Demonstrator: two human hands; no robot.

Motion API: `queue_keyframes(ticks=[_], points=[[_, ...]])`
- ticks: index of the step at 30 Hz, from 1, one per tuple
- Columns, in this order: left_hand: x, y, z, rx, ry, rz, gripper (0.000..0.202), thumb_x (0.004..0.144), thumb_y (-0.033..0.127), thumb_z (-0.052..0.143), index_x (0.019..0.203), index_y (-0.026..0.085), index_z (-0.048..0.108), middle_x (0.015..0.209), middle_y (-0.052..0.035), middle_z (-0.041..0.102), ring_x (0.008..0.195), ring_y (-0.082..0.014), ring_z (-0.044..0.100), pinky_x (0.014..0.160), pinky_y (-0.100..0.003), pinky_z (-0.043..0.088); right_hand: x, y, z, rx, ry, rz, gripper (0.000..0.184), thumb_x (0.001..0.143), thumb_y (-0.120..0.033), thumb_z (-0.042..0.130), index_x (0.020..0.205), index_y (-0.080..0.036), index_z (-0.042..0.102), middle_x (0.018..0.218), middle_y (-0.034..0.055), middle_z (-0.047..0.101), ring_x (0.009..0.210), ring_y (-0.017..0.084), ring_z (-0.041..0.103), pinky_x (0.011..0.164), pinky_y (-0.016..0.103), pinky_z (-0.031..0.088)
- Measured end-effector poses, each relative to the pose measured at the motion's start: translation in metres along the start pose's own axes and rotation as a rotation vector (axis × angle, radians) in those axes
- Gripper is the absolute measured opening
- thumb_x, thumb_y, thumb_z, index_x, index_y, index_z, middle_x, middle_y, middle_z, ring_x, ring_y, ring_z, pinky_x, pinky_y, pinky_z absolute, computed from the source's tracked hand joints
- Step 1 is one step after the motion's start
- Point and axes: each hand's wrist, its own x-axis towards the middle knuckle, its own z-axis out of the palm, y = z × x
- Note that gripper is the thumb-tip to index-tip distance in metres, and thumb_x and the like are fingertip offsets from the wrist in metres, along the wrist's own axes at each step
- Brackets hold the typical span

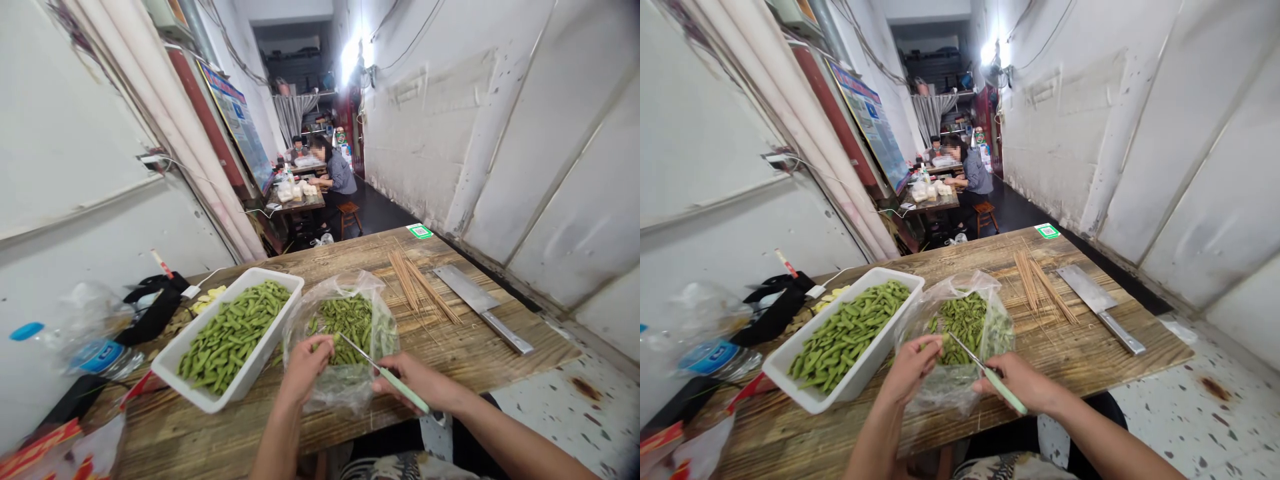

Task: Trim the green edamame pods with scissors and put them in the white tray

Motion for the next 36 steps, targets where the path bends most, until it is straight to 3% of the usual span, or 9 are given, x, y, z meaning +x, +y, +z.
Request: queue_keyframes(ticks=[4, 7, 10, 13, 14, 17, 21, 30, 36], points=[[0.017, 0.027, -0.05, 0.52, 0.556, 0.297, 0.031, 0.073, 0.036, 0.055, 0.091, 0.015, 0.068, 0.075, -0.0046, 0.066, 0.061, -0.0157, 0.054, 0.061, -0.027, 0.042, -0.002, 0.005, -0.004, -0.009, 0.03, -0.019, 0.045, 0.072, -0.061, 0.057, 0.077, -0.016, 0.05, 0.042, -0.0098, 0.036, 0.033, 0.006, 0.036, 0.03, 0.015, 0.029], [0.03, 0.06, -0.092, 0.952, 0.778, 0.459, 0.033, 0.078, 0.029, 0.047, 0.1, 0.012, 0.065, 0.094, -0.011, 0.067, 0.086, -0.0231, 0.058, 0.082, -0.035, 0.043, -0.004, 0.009, -0.008, 0.009, 0.022, -0.052, 0.044, 0.075, -0.06, 0.055, 0.08, -0.017, 0.05, 0.044, -0.0098, 0.038, 0.034, 0.006, 0.037, 0.031, 0.015, 0.031], [0.034, 0.08, -0.104, 1.217, 0.723, 0.537, 0.039, 0.076, 0.027, 0.051, 0.108, 0.007, 0.06, 0.116, -0.0192, 0.059, 0.107, -0.0298, 0.051, 0.095, -0.045, 0.034, -0.003, 0.011, -0.01, 0.063, 0.039, -0.054, 0.044, 0.076, -0.059, 0.054, 0.086, -0.017, 0.05, 0.044, -0.0103, 0.038, 0.033, 0.005, 0.036, 0.031, 0.014, 0.031], [0.029, 0.07, -0.071, 1.093, 0.582, 0.673, 0.032, 0.078, 0.027, 0.05, 0.103, 0.013, 0.064, 0.119, -0.0165, 0.058, 0.111, -0.0287, 0.05, 0.097, -0.044, 0.031, 0.0, 0.009, -0.009, 0.106, 0.081, -0.037, 0.047, 0.075, -0.061, 0.054, 0.089, -0.016, 0.05, 0.041, -0.0112, 0.036, 0.032, 0.006, 0.035, 0.03, 0.014, 0.029], [0.026, 0.06, -0.054, 0.983, 0.427, 0.69, 0.026, 0.078, 0.027, 0.051, 0.096, 0.016, 0.067, 0.108, -0.0132, 0.064, 0.103, -0.026, 0.054, 0.094, -0.039, 0.034, 0.001, 0.008, -0.009, 0.123, 0.092, -0.038, 0.048, 0.075, -0.061, 0.054, 0.089, -0.016, 0.05, 0.041, -0.0114, 0.036, 0.032, 0.005, 0.034, 0.029, 0.014, 0.028], [0.024, 0.022, 0.002, 0.727, 0.051, 0.408, 0.011, 0.069, 0.026, 0.061, 0.061, 0.022, 0.068, 0.068, -0.0069, 0.068, 0.068, -0.0218, 0.059, 0.072, -0.031, 0.041, 0.003, 0.009, -0.008, 0.154, 0.104, -0.044, 0.049, 0.072, -0.062, 0.056, 0.088, -0.017, 0.05, 0.042, -0.0118, 0.034, 0.031, 0.005, 0.032, 0.029, 0.014, 0.028], [0.034, -0.017, 0.044, 0.702, -0.009, 0.259, 0.013, 0.062, 0.023, 0.066, 0.051, 0.019, 0.063, 0.052, -0.0032, 0.06, 0.054, -0.0165, 0.053, 0.059, -0.026, 0.034, 0.002, 0.016, -0.009, 0.115, 0.109, -0.031, 0.048, 0.074, -0.062, 0.054, 0.092, -0.017, 0.05, 0.043, -0.011, 0.036, 0.032, 0.006, 0.034, 0.03, 0.016, 0.03], [0.034, -0.013, 0.034, 0.162, -0.017, 0.125, 0.021, 0.064, 0.033, 0.066, 0.074, 0.015, 0.067, 0.071, -0.0049, 0.069, 0.067, -0.018, 0.06, 0.065, -0.026, 0.042, -0.009, 0.008, -0.015, -0.151, 0.169, -0.163, 0.04, 0.078, -0.052, 0.056, 0.089, -0.014, 0.059, 0.065, -0.0019, 0.052, 0.058, 0.012, 0.046, 0.055, 0.021, 0.04], [0.021, -0.004, 0.025, 0.096, -0.066, 0.113, 0.025, 0.066, 0.035, 0.067, 0.08, 0.014, 0.07, 0.075, -0.005, 0.069, 0.072, -0.0176, 0.059, 0.07, -0.026, 0.042, -0.008, 0.0, -0.017, -0.178, 0.111, -0.187, 0.039, 0.078, -0.05, 0.057, 0.086, -0.012, 0.062, 0.073, 0.0003, 0.056, 0.065, 0.014, 0.047, 0.061, 0.023, 0.039]])
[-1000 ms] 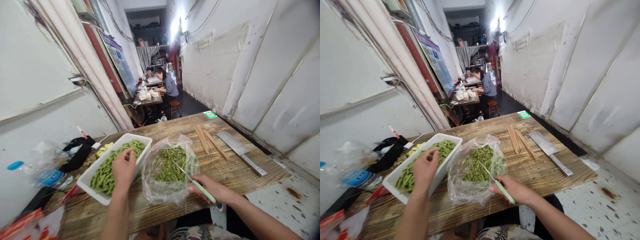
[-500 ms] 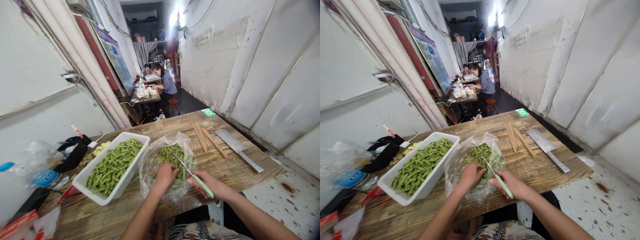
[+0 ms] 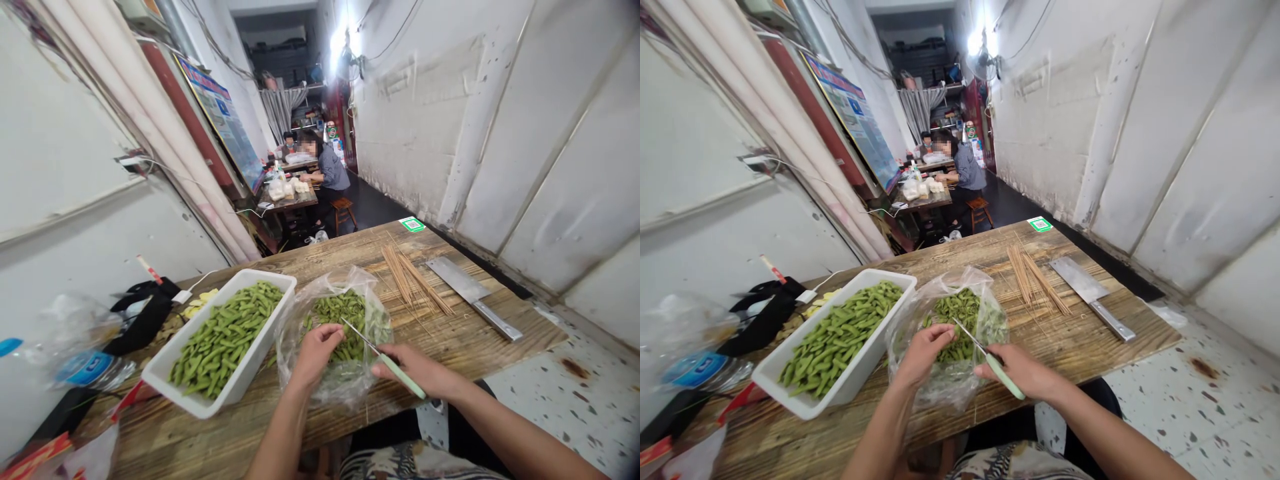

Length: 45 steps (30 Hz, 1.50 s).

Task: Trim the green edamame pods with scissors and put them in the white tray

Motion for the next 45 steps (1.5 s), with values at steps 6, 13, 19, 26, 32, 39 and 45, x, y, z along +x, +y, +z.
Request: queue_keyframes(ticks=[6, 13, 19, 26, 32, 39, 45], points=[[-0.003, 0.0, -0.003, -0.158, -0.053, -0.075, 0.023, 0.064, 0.033, 0.069, 0.076, 0.013, 0.069, 0.063, -0.001, 0.061, 0.057, -0.0109, 0.049, 0.056, -0.022, 0.035, 0.001, 0.003, 0.006, -0.021, 0.015, -0.003, 0.039, 0.078, -0.052, 0.057, 0.072, -0.013, 0.058, 0.058, -0.0033, 0.048, 0.055, 0.01, 0.043, 0.049, 0.019, 0.034], [-0.008, -0.005, 0.003, -0.434, 0.047, -0.131, 0.029, 0.055, 0.029, 0.077, 0.076, 0.012, 0.066, 0.056, 0.0036, 0.054, 0.051, -0.0062, 0.043, 0.052, -0.019, 0.033, 0.003, 0.006, 0.02, 0.331, -0.102, 0.138, 0.044, 0.075, -0.061, 0.054, 0.08, -0.018, 0.047, 0.045, -0.0103, 0.04, 0.033, 0.006, 0.038, 0.032, 0.015, 0.033], [-0.01, -0.004, 0.003, -0.449, 0.069, -0.147, 0.029, 0.053, 0.029, 0.079, 0.072, 0.011, 0.066, 0.053, 0.0035, 0.052, 0.05, -0.0056, 0.042, 0.05, -0.019, 0.033, 0.001, -0.004, 0.021, 0.376, -0.123, 0.146, 0.049, 0.073, -0.065, 0.051, 0.068, -0.017, 0.044, 0.045, -0.0088, 0.043, 0.031, 0.004, 0.04, 0.031, 0.014, 0.035], [-0.014, -0.004, 0.008, -0.485, 0.056, -0.146, 0.028, 0.055, 0.027, 0.078, 0.073, 0.01, 0.066, 0.055, 0.0026, 0.054, 0.051, -0.0054, 0.043, 0.051, -0.018, 0.034, 0.001, -0.004, 0.024, 0.372, -0.103, 0.162, 0.05, 0.075, -0.066, 0.047, 0.065, -0.017, 0.045, 0.042, -0.0083, 0.044, 0.031, 0.005, 0.041, 0.031, 0.014, 0.033], [-0.015, -0.005, 0.005, -0.541, 0.072, -0.16, 0.028, 0.056, 0.026, 0.078, 0.075, 0.01, 0.066, 0.055, 0.0033, 0.053, 0.051, -0.0049, 0.044, 0.051, -0.017, 0.035, 0.002, -0.005, 0.023, 0.441, -0.065, 0.212, 0.042, 0.069, -0.057, 0.061, 0.069, -0.018, 0.045, 0.047, -0.0105, 0.041, 0.03, 0.003, 0.035, 0.027, 0.013, 0.03], [-0.012, -0.007, 0.001, -0.677, 0.127, -0.173, 0.026, 0.054, 0.023, 0.079, 0.068, 0.012, 0.061, 0.083, -0.0062, 0.066, 0.072, -0.0112, 0.059, 0.055, -0.017, 0.041, 0.006, 0.005, 0.022, 0.42, -0.042, 0.175, 0.041, 0.071, -0.054, 0.061, 0.084, -0.017, 0.05, 0.044, -0.0117, 0.039, 0.031, 0.004, 0.035, 0.029, 0.013, 0.032], [-0.012, -0.01, -0.003, -0.488, 0.146, -0.05, 0.024, 0.061, 0.028, 0.074, 0.067, 0.013, 0.056, 0.073, -0.0035, 0.067, 0.043, -0.002, 0.044, 0.039, -0.015, 0.028, 0.007, 0.009, 0.02, 0.367, -0.037, 0.147, 0.045, 0.074, -0.057, 0.056, 0.091, -0.016, 0.05, 0.044, -0.0116, 0.037, 0.033, 0.005, 0.035, 0.03, 0.014, 0.032]])
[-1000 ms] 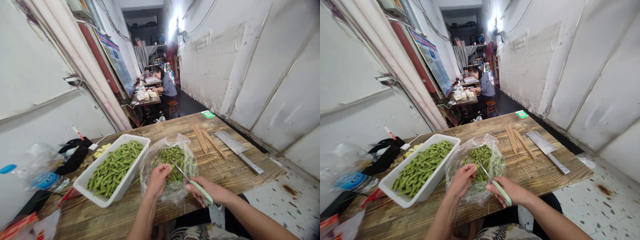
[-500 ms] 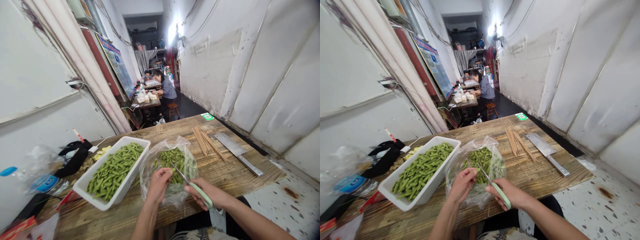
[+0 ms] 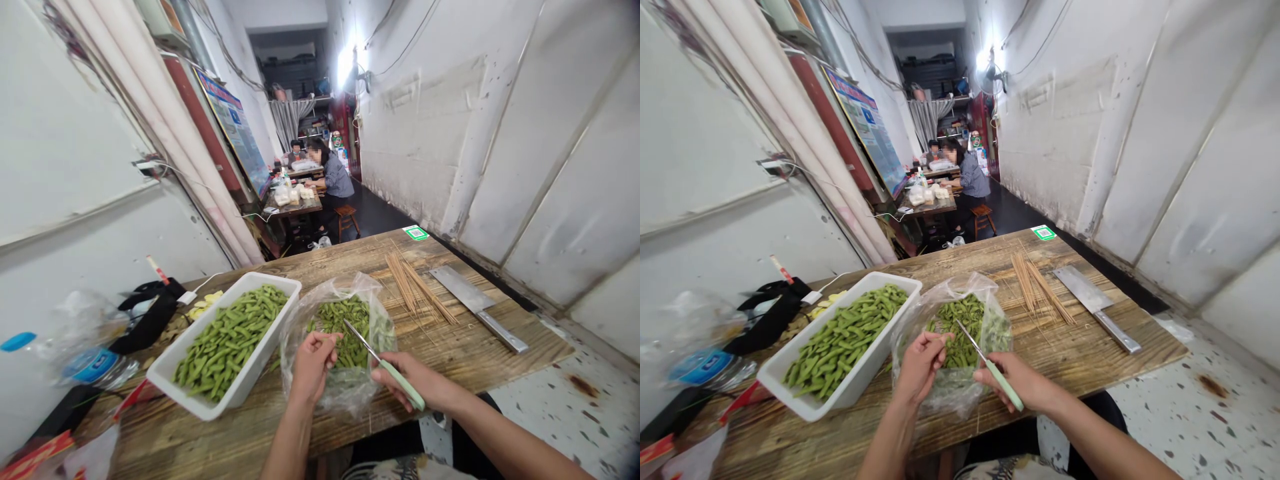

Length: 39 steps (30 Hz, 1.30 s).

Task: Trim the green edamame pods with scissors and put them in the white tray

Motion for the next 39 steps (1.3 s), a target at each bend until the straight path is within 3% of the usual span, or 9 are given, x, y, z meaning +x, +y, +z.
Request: queue_keyframes(ticks=[4, 7, 9, 13, 20, 25, 31, 36, 39], points=[[-0.002, -0.002, 0.001, 0.223, -0.006, 0.031, 0.041, 0.064, 0.037, 0.071, 0.095, 0.012, 0.06, 0.061, -0.0003, 0.064, 0.037, -0.0044, 0.043, 0.036, -0.016, 0.028, -0.005, -0.009, -0.001, -0.153, 0.0, -0.006, 0.046, 0.075, -0.057, 0.055, 0.093, -0.015, 0.051, 0.048, -0.0092, 0.039, 0.038, 0.006, 0.038, 0.034, 0.015, 0.032], [-0.004, -0.004, 0.004, 0.34, -0.06, 0.003, 0.067, 0.065, 0.039, 0.069, 0.122, 0.013, 0.044, 0.056, 0.003, 0.062, 0.033, -0.0077, 0.044, 0.032, -0.018, 0.028, -0.01, -0.018, -0.002, -0.247, -0.015, -0.071, 0.045, 0.076, -0.056, 0.056, 0.093, -0.014, 0.055, 0.058, -0.0055, 0.045, 0.048, 0.007, 0.042, 0.042, 0.017, 0.036], [-0.005, -0.004, 0.004, 0.381, -0.081, 0.001, 0.061, 0.066, 0.04, 0.068, 0.116, 0.013, 0.048, 0.054, 0.0034, 0.06, 0.033, -0.008, 0.043, 0.032, -0.018, 0.026, -0.012, -0.022, -0.002, -0.299, -0.008, -0.114, 0.046, 0.077, -0.056, 0.054, 0.094, -0.013, 0.057, 0.063, -0.0039, 0.047, 0.051, 0.008, 0.043, 0.046, 0.018, 0.038], [-0.007, -0.004, 0.004, 0.393, -0.108, 0.028, 0.031, 0.069, 0.044, 0.065, 0.074, 0.013, 0.061, 0.048, 0.0024, 0.056, 0.036, -0.0063, 0.041, 0.037, -0.018, 0.027, -0.013, -0.023, -0.004, -0.4, 0.017, -0.132, 0.047, 0.079, -0.056, 0.053, 0.094, -0.012, 0.061, 0.064, -0.0017, 0.05, 0.054, 0.011, 0.044, 0.05, 0.02, 0.038], [-0.013, -0.001, 0.004, 0.413, -0.189, -0.041, 0.035, 0.07, 0.048, 0.062, 0.059, 0.015, 0.06, 0.04, 0.0038, 0.049, 0.035, -0.0069, 0.036, 0.038, -0.02, 0.025, -0.007, -0.013, -0.008, -0.398, -0.055, -0.173, 0.04, 0.077, -0.048, 0.059, 0.097, -0.014, 0.063, 0.083, 0.0022, 0.062, 0.073, 0.017, 0.054, 0.066, 0.023, 0.043], [-0.016, 0.001, 0.004, 0.48, -0.288, -0.077, 0.035, 0.073, 0.047, 0.06, 0.058, 0.016, 0.058, 0.037, 0.0036, 0.048, 0.032, -0.0067, 0.034, 0.036, -0.02, 0.023, -0.003, -0.009, -0.01, -0.394, -0.06, -0.181, 0.039, 0.075, -0.048, 0.061, 0.093, -0.013, 0.065, 0.08, 0.0019, 0.063, 0.075, 0.018, 0.055, 0.067, 0.023, 0.043], [-0.015, 0.007, 0.002, 0.511, -0.321, -0.119, 0.037, 0.072, 0.048, 0.06, 0.056, 0.015, 0.057, 0.035, 0.0046, 0.044, 0.03, -0.0054, 0.03, 0.035, -0.019, 0.02, 0.001, -0.004, -0.01, -0.409, 0.034, -0.137, 0.036, 0.073, -0.048, 0.063, 0.075, -0.012, 0.064, 0.061, -0.0024, 0.054, 0.059, 0.012, 0.049, 0.054, 0.02, 0.038], [-0.009, 0.007, -0.003, 0.305, -0.238, -0.115, 0.037, 0.071, 0.048, 0.06, 0.088, 0.015, 0.061, 0.062, -0.0001, 0.06, 0.046, -0.0097, 0.051, 0.041, -0.019, 0.033, -0.001, -0.005, -0.011, -0.234, 0.059, 0.002, 0.042, 0.076, -0.056, 0.056, 0.086, -0.015, 0.055, 0.046, -0.008, 0.04, 0.037, 0.007, 0.039, 0.035, 0.017, 0.031], [-0.001, 0.002, -0.001, 0.245, -0.208, -0.09, 0.031, 0.071, 0.044, 0.061, 0.08, 0.015, 0.061, 0.069, -0.0025, 0.061, 0.056, -0.0118, 0.054, 0.049, -0.021, 0.038, -0.005, -0.006, -0.015, -0.202, 0.031, -0.019, 0.044, 0.077, -0.058, 0.055, 0.093, -0.016, 0.053, 0.05, -0.0081, 0.04, 0.039, 0.007, 0.04, 0.036, 0.016, 0.035]])
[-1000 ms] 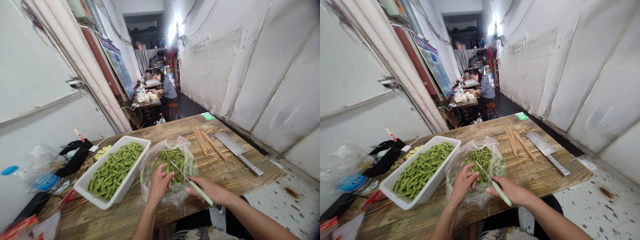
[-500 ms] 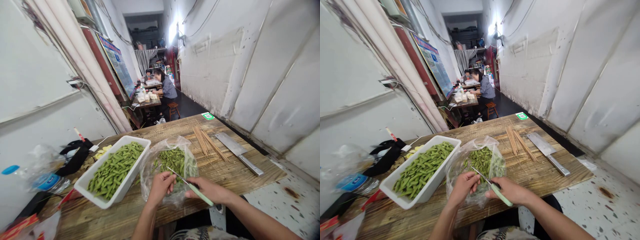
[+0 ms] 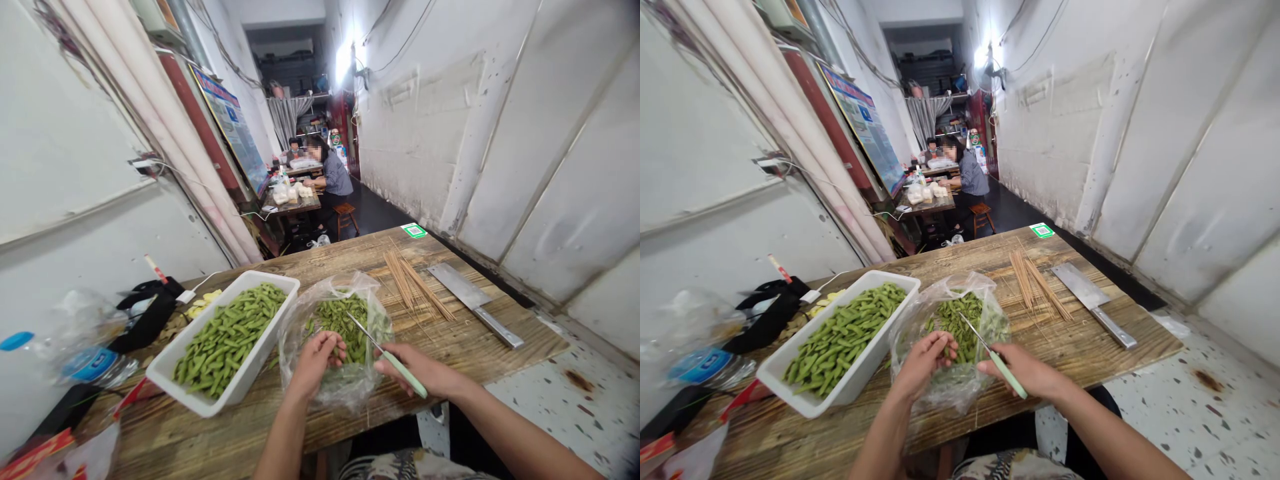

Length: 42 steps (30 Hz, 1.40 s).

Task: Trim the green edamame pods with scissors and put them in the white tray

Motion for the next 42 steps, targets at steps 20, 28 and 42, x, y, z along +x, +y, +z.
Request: queue_keyframes(ticks=[20, 28, 42], points=[[0.033, -0.012, 0.016, 0.281, 0.143, 0.089, 0.023, 0.057, 0.036, 0.072, 0.061, 0.015, 0.064, 0.054, 0.0008, 0.057, 0.046, -0.0094, 0.042, 0.048, -0.021, 0.027, -0.001, 0.016, -0.004, 0.046, 0.086, 0.032, 0.048, 0.074, -0.063, 0.054, 0.089, -0.017, 0.051, 0.052, -0.0077, 0.039, 0.041, 0.007, 0.038, 0.036, 0.016, 0.033], [0.011, 0.0, 0.014, 0.101, 0.112, -0.023, 0.036, 0.056, 0.042, 0.074, 0.075, 0.013, 0.065, 0.046, 0.0077, 0.044, 0.037, -0.0047, 0.03, 0.041, -0.021, 0.019, 0.001, 0.004, 0.001, -0.016, 0.048, 0.019, 0.048, 0.075, -0.063, 0.053, 0.086, -0.016, 0.052, 0.051, -0.0078, 0.038, 0.042, 0.008, 0.038, 0.039, 0.019, 0.033], [0.002, -0.001, 0.015, -0.057, -0.036, -0.104, 0.036, 0.059, 0.044, 0.073, 0.06, 0.017, 0.05, 0.038, 0.0113, 0.032, 0.033, -0.0022, 0.018, 0.037, -0.02, 0.01, 0.003, 0.005, 0.011, 0.075, -0.03, 0.024, 0.045, 0.075, -0.062, 0.052, 0.076, -0.018, 0.044, 0.049, -0.0087, 0.042, 0.035, 0.006, 0.04, 0.033, 0.016, 0.035]])
